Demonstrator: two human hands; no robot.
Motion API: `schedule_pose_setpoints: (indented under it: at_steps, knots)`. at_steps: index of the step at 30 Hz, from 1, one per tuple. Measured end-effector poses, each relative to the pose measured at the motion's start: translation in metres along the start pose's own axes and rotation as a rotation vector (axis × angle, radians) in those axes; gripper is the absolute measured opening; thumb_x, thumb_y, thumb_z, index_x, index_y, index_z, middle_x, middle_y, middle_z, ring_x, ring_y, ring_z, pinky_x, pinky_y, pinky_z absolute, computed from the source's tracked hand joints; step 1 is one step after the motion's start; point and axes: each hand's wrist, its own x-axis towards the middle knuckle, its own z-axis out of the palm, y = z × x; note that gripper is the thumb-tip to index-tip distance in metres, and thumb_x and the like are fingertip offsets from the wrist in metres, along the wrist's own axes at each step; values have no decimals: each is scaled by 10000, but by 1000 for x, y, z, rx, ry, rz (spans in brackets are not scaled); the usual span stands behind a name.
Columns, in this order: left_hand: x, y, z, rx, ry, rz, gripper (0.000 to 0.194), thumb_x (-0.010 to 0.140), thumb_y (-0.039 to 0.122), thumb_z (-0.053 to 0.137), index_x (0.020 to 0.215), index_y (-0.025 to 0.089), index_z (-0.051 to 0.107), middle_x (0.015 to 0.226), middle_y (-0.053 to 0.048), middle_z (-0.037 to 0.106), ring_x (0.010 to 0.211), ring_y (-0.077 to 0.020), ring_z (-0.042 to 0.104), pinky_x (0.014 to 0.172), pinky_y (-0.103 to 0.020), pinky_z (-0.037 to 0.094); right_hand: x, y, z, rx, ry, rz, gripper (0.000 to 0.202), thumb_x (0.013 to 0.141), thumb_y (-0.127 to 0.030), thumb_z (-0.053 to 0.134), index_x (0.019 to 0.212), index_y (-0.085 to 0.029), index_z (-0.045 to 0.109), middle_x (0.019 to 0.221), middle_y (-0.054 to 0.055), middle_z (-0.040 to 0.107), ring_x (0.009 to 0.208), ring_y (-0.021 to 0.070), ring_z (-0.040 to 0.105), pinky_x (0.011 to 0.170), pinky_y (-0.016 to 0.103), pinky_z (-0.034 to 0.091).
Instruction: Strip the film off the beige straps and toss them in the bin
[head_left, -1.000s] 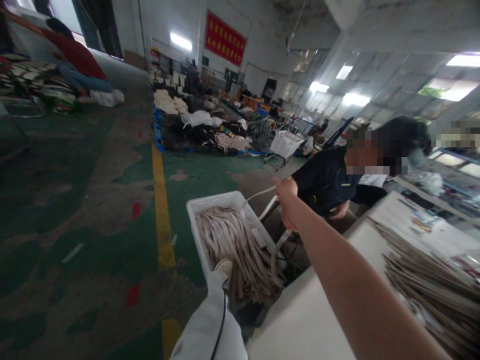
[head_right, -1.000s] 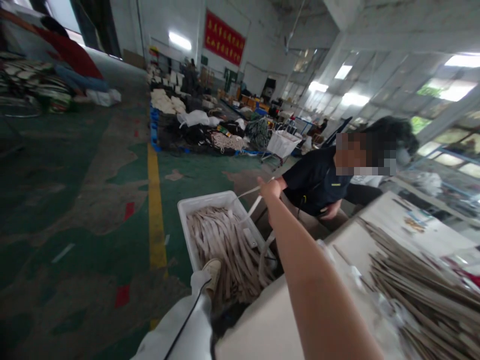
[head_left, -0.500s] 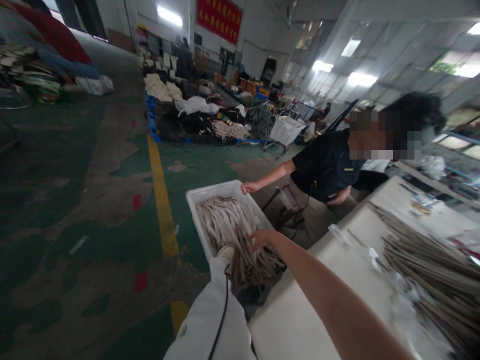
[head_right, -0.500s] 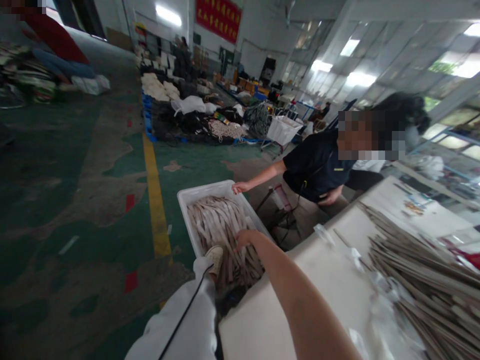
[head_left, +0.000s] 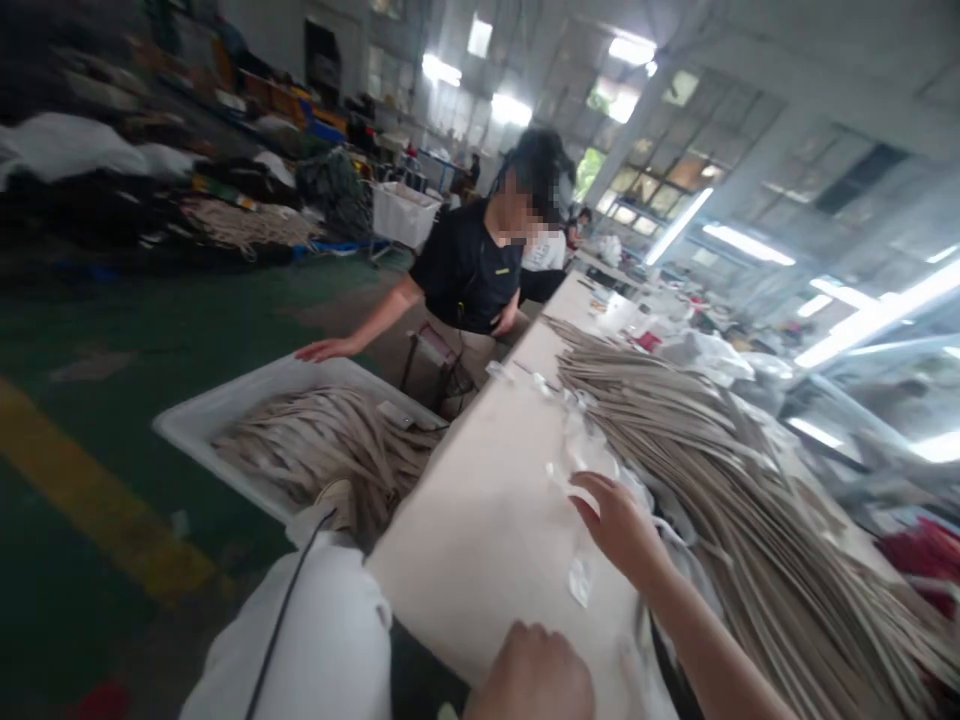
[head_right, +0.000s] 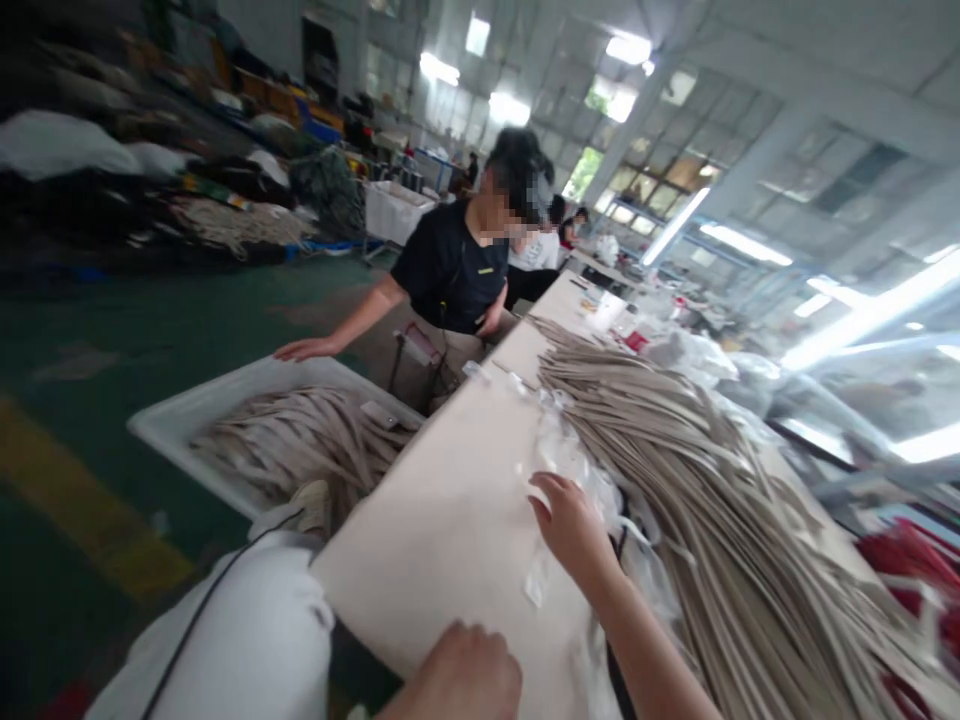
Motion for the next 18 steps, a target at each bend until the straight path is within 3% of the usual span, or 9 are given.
schedule_pose_setpoints:
  at_steps: [2,4,6,8,10,12,15,18]
  knots:
    - [2,6,-6,223,-58,-107,357,854,-14,392,986,110,700,920,-216,680,920,-346,662,808,-555,529,-59,49,3,23,87,199,292,860,-304,544,1066,-165,698,1127,144,712,1078,320,654,981,481,488]
    - [7,11,-14,428,-101,-176,384,857,-22,368,1058,106,668,1040,-191,672,979,-324,648,847,-514,538,-110,77,11,84,87,344,320,850,-347,552,1071,-166,696,1070,143,727,1009,318,679,920,479,525]
    - [15,12,-18,475,-110,-221,358,875,3,377,1069,120,653,1073,-156,665,974,-296,651,841,-467,556,-143,83,19,148,60,413,345,864,-358,537,1126,-183,680,1067,131,729,949,297,697,880,467,547]
    - [27,6,-13,456,-56,-220,349,885,40,424,1155,132,625,1189,-151,638,1068,-285,631,911,-439,543,-156,72,25,198,50,373,380,884,-330,521,1224,-209,639,1191,120,692,1034,282,678,927,460,532]
    - [38,-6,-2,457,35,-135,413,897,109,496,1302,166,555,1426,-142,509,1300,-299,492,1075,-457,440,-149,55,28,234,55,237,424,910,-290,495,1322,-236,580,1378,105,583,1222,268,586,1027,454,475]
    - [47,-20,11,459,65,-8,448,901,221,569,1347,208,530,1520,-104,421,1409,-319,358,1162,-533,314,-129,39,29,238,45,76,450,942,-247,445,1384,-252,531,1506,83,452,1372,257,441,1102,452,403]
    - [56,-32,25,456,49,94,411,896,210,582,1303,155,574,1401,-139,557,1335,-300,473,1151,-528,343,-89,29,35,141,-86,-76,473,961,-217,405,1423,-266,492,1575,51,345,1461,249,283,1156,446,310]
    - [59,-34,33,474,48,89,332,883,44,498,1177,78,649,1273,-187,641,1231,-257,582,1082,-420,455,-52,41,45,58,-201,-62,495,968,-321,447,1461,-280,437,1585,43,325,1438,253,328,1187,446,220]
